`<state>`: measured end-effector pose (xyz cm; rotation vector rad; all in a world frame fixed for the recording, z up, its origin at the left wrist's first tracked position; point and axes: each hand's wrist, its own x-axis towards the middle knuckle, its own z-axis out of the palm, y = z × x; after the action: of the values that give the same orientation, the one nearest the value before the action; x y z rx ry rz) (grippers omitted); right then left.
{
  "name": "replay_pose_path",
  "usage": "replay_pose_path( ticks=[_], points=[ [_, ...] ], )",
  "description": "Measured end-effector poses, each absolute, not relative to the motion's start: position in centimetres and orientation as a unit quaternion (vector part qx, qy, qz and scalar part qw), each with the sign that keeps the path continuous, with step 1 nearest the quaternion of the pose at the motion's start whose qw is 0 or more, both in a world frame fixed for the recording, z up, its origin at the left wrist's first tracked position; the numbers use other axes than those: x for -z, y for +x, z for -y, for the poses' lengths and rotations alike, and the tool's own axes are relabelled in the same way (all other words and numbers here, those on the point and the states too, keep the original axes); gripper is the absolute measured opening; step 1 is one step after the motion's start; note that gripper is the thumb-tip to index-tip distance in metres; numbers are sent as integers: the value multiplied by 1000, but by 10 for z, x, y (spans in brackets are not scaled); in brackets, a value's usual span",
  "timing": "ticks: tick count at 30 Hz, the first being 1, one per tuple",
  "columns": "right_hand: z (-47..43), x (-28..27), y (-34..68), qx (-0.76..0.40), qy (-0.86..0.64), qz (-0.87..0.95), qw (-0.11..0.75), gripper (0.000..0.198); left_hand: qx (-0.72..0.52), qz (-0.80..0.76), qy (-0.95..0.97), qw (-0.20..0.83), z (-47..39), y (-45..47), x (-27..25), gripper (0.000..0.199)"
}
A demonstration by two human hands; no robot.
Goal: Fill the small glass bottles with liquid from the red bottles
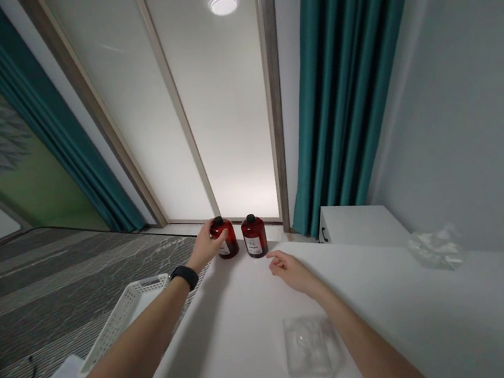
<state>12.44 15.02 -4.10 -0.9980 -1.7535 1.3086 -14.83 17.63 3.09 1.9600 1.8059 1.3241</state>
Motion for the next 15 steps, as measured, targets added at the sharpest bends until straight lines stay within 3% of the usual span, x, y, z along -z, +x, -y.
replay_pose_path(
  ticks=[15],
  points=[
    [-144,36,123,-478,-386,693,375,30,-401,-524,733,169,-52,-123,-37,47]
  ],
)
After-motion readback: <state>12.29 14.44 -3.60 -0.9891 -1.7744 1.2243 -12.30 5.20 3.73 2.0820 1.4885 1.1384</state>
